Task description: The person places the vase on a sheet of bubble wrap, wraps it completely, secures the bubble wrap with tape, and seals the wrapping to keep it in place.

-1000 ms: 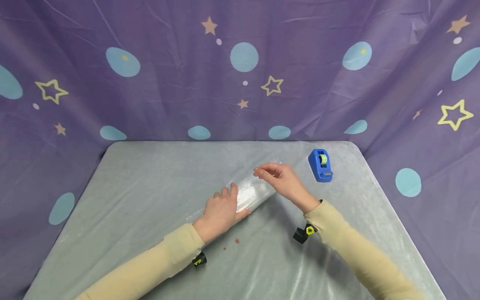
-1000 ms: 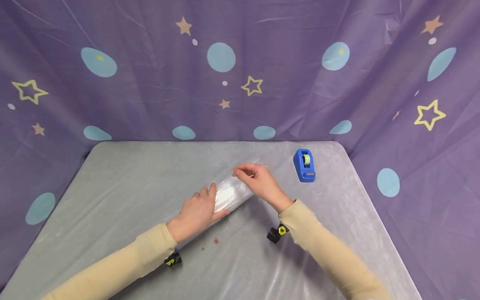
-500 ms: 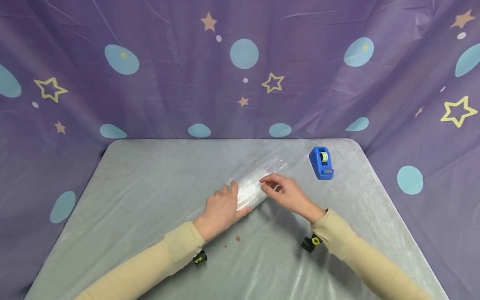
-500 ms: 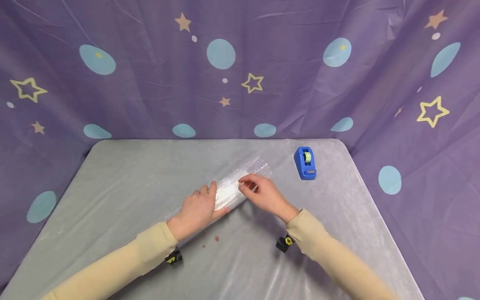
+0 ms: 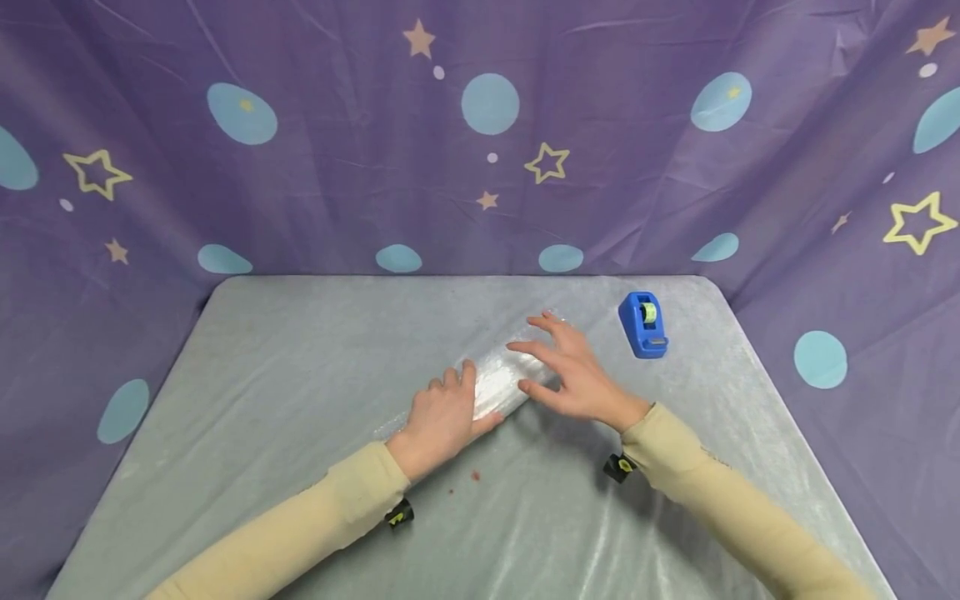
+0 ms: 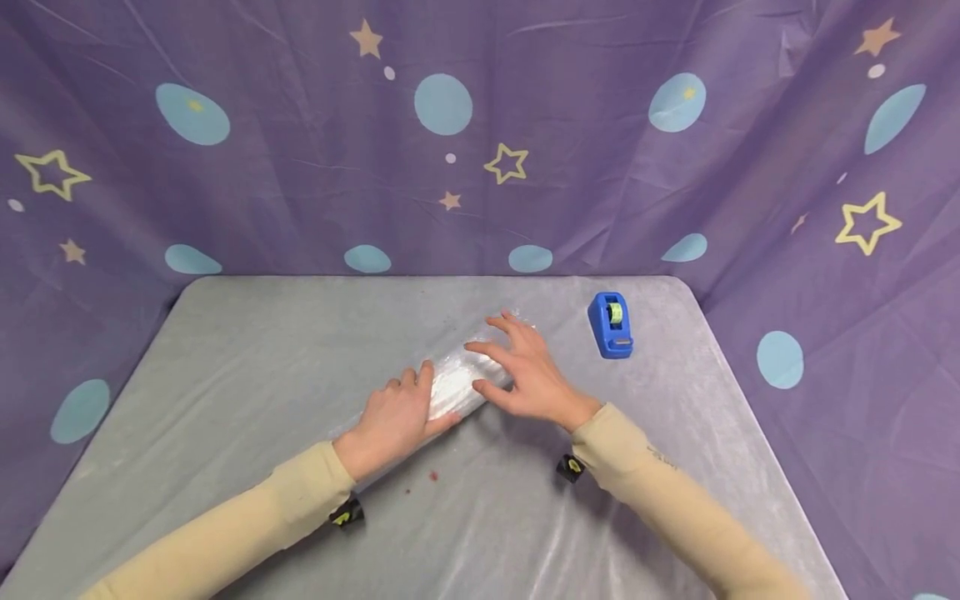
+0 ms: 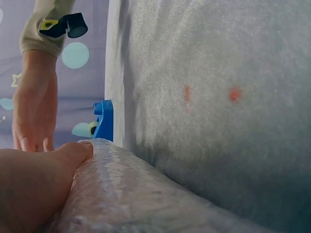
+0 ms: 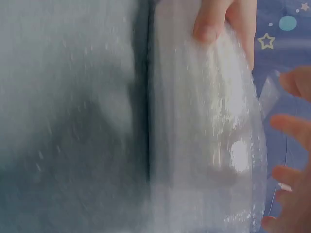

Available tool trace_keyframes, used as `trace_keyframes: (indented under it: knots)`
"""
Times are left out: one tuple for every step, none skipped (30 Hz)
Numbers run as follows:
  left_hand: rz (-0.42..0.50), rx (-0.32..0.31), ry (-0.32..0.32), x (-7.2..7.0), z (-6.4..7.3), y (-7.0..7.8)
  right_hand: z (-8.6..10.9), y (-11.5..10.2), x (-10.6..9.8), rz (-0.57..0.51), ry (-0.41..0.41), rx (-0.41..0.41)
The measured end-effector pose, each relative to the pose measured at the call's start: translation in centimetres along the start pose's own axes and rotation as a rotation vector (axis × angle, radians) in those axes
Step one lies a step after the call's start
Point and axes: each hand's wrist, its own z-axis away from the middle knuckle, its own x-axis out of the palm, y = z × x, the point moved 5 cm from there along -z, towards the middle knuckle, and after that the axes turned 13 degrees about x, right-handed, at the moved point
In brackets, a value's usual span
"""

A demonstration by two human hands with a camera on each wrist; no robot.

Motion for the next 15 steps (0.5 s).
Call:
trace_keyframes:
  knots:
    - [-0.001, 0.001, 0.001, 0.0, 0.0, 0.0, -0.1, 0.1, 0.1, 0.017, -0.024, -0.026]
    - [0.001, 0.001, 0.002, 0.0, 0.0, 0.0, -0.2, 0.2, 0.2, 0.037, -0.053, -0.042]
    - [0.004, 0.001, 0.001, 0.0, 0.0, 0.0, -0.3, 0.3, 0.3, 0.056, -0.082, -0.053]
    - [0.007, 0.004, -0.001, -0.1, 0.0, 0.0, -0.4, 0.5, 0.4, 0.072, -0.112, -0.058]
    - [0.012, 0.007, -0.003, -0.1, -0.1, 0.0, -0.4, 0.7, 0.4, 0.086, -0.144, -0.059]
    - [0.015, 0.012, -0.005, -0.1, -0.1, 0.1, -0.4, 0.9, 0.4, 0.099, -0.17, -0.059]
    - [0.016, 0.018, -0.008, -0.1, -0.2, 0.1, -0.4, 1.1, 0.5, 0.111, -0.191, -0.059]
    - [0.015, 0.024, -0.011, -0.1, -0.2, 0.1, -0.3, 1.2, 0.4, 0.122, -0.209, -0.06]
    - [0.009, 0.029, -0.016, -0.1, -0.2, 0.1, -0.3, 1.3, 0.4, 0.124, -0.224, -0.062]
    - [0.002, 0.035, -0.02, -0.1, -0.3, 0.0, -0.2, 1.4, 0.3, 0.132, -0.235, -0.067]
    - [-0.005, 0.042, -0.022, -0.1, -0.3, 0.0, -0.2, 1.4, 0.3, 0.134, -0.246, -0.073]
    - [-0.011, 0.046, -0.024, -0.1, -0.3, 0.0, -0.2, 1.3, 0.2, 0.14, -0.252, -0.082]
    - [-0.015, 0.049, -0.027, 0.0, -0.3, -0.1, -0.2, 1.3, 0.2, 0.15, -0.258, -0.092]
    - [-0.017, 0.05, -0.029, 0.0, -0.3, -0.1, -0.1, 1.3, 0.2, 0.162, -0.265, -0.1]
    - [-0.016, 0.05, -0.031, 0.0, -0.3, -0.1, -0.1, 1.3, 0.2, 0.175, -0.273, -0.109]
